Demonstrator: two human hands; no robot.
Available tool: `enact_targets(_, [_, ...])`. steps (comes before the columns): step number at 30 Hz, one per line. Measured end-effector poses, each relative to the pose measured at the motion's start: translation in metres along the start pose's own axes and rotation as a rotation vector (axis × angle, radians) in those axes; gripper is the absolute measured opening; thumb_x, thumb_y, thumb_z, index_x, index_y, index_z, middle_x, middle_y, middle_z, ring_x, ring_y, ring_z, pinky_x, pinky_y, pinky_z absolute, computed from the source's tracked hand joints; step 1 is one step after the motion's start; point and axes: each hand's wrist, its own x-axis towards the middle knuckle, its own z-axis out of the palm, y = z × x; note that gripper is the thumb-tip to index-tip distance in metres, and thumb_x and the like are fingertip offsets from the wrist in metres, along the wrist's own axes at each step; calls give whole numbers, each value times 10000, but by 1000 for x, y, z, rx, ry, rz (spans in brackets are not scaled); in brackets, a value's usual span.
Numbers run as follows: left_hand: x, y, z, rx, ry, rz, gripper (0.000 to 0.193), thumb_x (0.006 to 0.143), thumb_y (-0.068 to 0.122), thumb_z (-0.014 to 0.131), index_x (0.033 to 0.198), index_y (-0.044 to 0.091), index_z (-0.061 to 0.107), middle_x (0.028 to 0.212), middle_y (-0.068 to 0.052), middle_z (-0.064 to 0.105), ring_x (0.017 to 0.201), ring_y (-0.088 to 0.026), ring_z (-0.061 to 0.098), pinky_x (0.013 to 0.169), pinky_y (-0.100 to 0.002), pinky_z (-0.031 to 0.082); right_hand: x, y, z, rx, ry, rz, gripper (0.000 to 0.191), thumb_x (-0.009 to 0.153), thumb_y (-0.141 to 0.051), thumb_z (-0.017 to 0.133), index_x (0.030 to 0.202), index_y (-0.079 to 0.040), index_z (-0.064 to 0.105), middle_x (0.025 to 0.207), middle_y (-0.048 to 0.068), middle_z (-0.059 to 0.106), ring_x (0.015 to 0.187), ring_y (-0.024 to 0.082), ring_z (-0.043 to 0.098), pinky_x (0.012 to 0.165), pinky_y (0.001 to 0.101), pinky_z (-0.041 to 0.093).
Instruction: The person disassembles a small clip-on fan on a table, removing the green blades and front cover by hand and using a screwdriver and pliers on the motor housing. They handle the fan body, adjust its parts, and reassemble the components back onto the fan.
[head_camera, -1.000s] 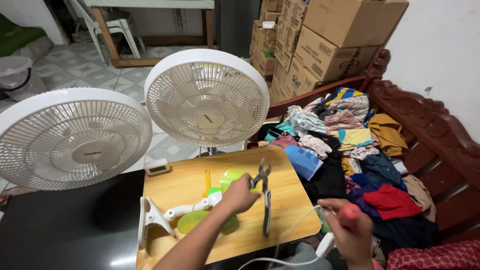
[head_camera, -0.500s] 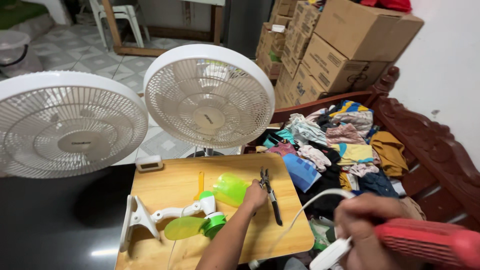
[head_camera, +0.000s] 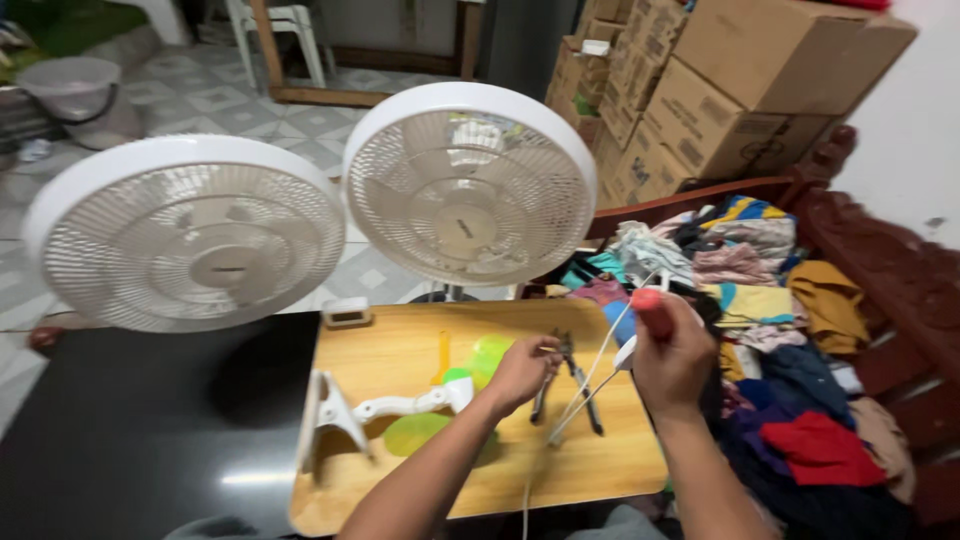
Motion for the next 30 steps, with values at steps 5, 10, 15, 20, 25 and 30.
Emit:
enact_targets(5, [-89, 40, -64, -140, -146, 147, 269, 984, 76, 586, 1243, 17, 626, 1034, -91, 737, 925, -138, 705, 834, -284, 577, -62, 32, 54, -112, -459, 277, 339, 845, -140, 686, 1181, -175, 707, 974, 179, 734, 902, 378, 720, 762, 470, 560])
enact_targets(10, [-174, 65, -136, 348, 151, 324, 334, 949, 189, 661, 1240, 25, 668, 1166, -104, 748, 1093, -196, 709, 950, -356, 558, -98, 19, 77, -116, -868, 342, 545, 806, -153, 648, 1327, -311, 659, 1086, 95, 749, 981, 325, 716, 855, 437, 554])
enact_targets(15, [-201, 55, -159, 312, 49, 199, 489, 941, 243, 690, 1386, 62, 598, 1375, -103, 668, 1296, -225, 614, 1097, -369, 449, -97, -16, 81, -349, -853, 236, 555, 806, -181, 696, 1339, -314, 623, 1166, 74, 730, 1050, 308, 693, 882, 449, 541])
enact_targets(20, [-205, 38, -165, 354, -207, 304, 595, 850, 239, 746, 1401, 82, 589, 1399, -108, 653, 1282, -254, 622, 1065, -387, 469, -86, -43, 88, 5, -820, 702, 534, 855, -227, 807, 1367, -214, 654, 1053, 184, 736, 901, 342, 713, 770, 429, 552])
enact_targets(25, [-201, 14, -165, 295, -133, 266, 422, 972, 225, 593, 1369, 96, 651, 1304, -105, 724, 1195, -255, 676, 1030, -369, 508, -90, -56, 115, 792, -453, 388, 455, 938, -65, 692, 1371, -69, 552, 1133, 105, 701, 1032, 137, 668, 905, 290, 525])
enact_targets(30, [-164, -13, -179, 138, 167, 252, 320, 1089, 178, 441, 1163, 48, 724, 1166, -138, 807, 1176, -270, 748, 1069, -367, 529, -104, -54, 130, 1004, -244, 199, 424, 1006, -22, 664, 1342, -53, 408, 1257, 153, 696, 1098, 181, 664, 903, 297, 519])
